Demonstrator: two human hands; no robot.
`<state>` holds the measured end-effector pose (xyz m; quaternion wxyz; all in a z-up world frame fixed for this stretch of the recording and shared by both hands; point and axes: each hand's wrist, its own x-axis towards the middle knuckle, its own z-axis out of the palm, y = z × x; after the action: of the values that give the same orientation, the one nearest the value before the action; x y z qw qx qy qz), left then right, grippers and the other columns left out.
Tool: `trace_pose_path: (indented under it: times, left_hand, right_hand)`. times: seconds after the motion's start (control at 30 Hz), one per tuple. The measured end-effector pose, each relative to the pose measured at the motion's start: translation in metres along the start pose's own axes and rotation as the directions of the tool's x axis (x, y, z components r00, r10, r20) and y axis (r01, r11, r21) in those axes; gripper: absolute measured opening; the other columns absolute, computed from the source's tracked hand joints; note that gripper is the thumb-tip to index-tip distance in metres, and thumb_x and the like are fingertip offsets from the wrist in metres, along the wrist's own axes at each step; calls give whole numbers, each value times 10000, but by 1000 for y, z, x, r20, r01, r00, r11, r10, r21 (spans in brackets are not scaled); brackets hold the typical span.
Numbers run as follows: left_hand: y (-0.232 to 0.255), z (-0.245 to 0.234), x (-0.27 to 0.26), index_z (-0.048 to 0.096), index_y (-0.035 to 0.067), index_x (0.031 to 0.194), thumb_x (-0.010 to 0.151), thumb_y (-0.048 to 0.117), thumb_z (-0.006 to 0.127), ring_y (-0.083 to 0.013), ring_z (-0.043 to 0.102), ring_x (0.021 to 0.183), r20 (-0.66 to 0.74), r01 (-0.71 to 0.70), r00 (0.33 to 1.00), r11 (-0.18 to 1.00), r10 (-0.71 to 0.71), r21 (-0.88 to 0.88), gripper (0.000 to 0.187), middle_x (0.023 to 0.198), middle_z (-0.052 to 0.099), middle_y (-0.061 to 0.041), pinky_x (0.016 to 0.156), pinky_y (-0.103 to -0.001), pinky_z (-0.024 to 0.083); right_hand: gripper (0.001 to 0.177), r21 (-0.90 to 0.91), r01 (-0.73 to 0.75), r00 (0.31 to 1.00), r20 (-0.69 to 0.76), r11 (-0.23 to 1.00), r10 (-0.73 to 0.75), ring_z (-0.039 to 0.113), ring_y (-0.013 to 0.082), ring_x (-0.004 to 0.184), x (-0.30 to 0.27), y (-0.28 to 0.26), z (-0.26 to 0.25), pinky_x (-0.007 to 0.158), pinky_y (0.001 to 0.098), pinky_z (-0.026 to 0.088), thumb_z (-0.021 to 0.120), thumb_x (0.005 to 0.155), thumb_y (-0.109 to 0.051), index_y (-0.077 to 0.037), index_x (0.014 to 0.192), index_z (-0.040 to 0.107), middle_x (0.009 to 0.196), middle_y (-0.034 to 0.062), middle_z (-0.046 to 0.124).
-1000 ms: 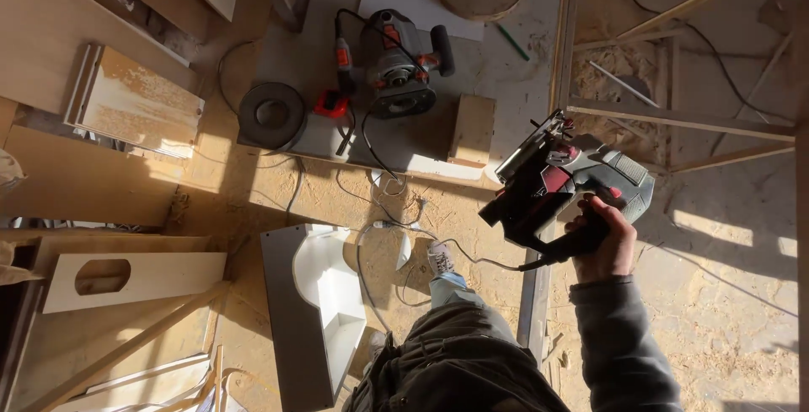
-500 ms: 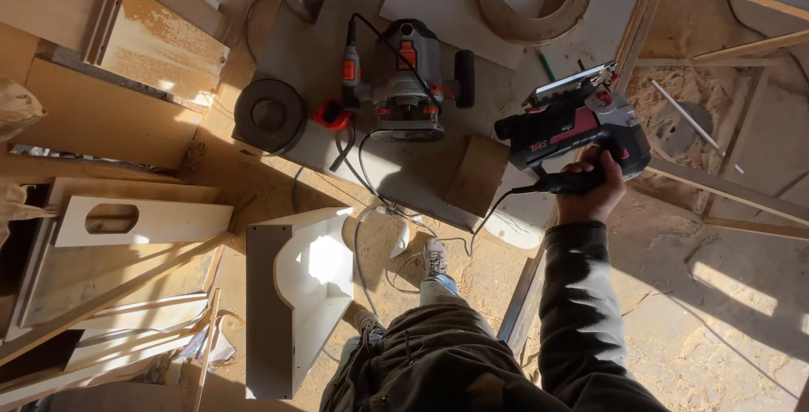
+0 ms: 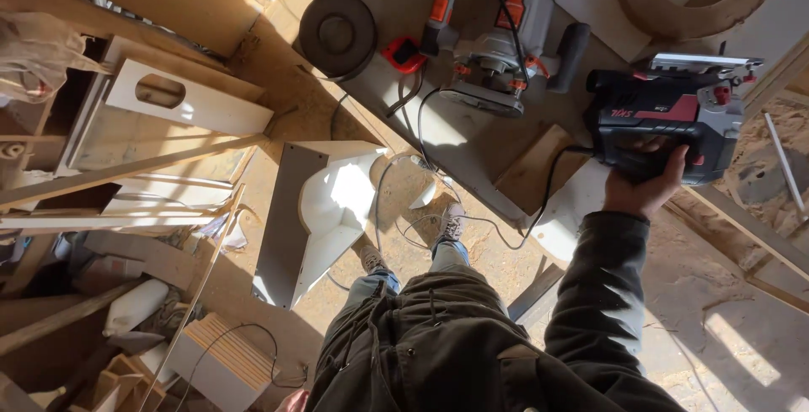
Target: The person measures and marks a white rectangular board using a tape measure and pencil. They then use a jigsaw to cut a curved shape into the board. Finally, they use a router to smooth the cut edge of the board.
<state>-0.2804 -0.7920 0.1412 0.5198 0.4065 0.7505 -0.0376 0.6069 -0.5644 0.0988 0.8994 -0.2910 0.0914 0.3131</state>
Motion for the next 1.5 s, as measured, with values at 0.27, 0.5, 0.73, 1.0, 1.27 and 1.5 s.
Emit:
trace_pose_path:
  times: [0.27, 0.5, 0.73, 1.0, 1.27, 1.5]
  left_hand:
    - [44, 58, 108, 620, 5, 1357, 969, 251, 675, -284, 689, 1212, -6, -168, 986, 971, 169, -173, 463, 1307, 700, -236, 1015, -376, 556]
    - [234, 55, 97, 631, 139, 1378, 967, 393, 672, -317, 658, 1248, -11, -186, 981, 955, 193, 230, 485, 1334, 680, -181, 1029, -433, 515]
    - [294, 74, 67, 643, 127, 1351, 968, 379, 655, -296, 670, 1236, 19, -355, 934, 916, 358, 187, 459, 1353, 680, -155, 1022, -410, 540]
    - [236, 59, 50, 642, 106, 1350, 976, 348, 676, -348, 628, 1269, 64, -410, 911, 874, 409, 261, 446, 1369, 656, -174, 1048, -424, 509]
    - [163, 27, 67, 658, 72, 1324, 962, 314, 711, -361, 640, 1264, 92, -439, 899, 876, 429, 198, 439, 1335, 679, -195, 1034, -424, 523]
    - [169, -13, 109, 657, 65, 1310, 998, 333, 670, -366, 644, 1234, 276, -468, 875, 843, 399, 266, 412, 1340, 670, -187, 1003, -441, 535]
  right_hand:
    - [717, -817, -317, 948, -284, 482, 142, 736, 179, 763, -43, -53, 12, 656, 323, 648, 542, 1010, -759, -68, 1124, 695, 946, 69, 743]
    - [533, -1000, 1, 999, 1, -13, 33, 661, 177, 612, -109, -34, 52, 562, 306, 587, 605, 1174, -467, 16, 962, 679, 781, 128, 676]
    - [325, -976, 171, 429, -50, -135, 902, 756, 187, 723, -182, 108, 13, 674, 346, 653, 603, 1019, -298, -39, 1164, 735, 964, 133, 795]
    - [979, -962, -246, 768, -117, 121, 630, 352, 412, 1473, -176, 249, 45, 1160, 508, 413, 750, 871, -140, -16, 1603, 112, 1632, 276, 239]
    - [629, -951, -164, 852, -1, 263, 524, 424, 337, 1520, -144, 315, -3, 1211, 444, 424, 725, 980, -112, -4, 1541, 462, 1584, 239, 479]
    - [394, -961, -213, 710, -29, 175, 704, 545, 237, 1373, -213, 349, -86, 1121, 360, 440, 587, 1006, -55, -30, 1397, 553, 1434, 121, 613]
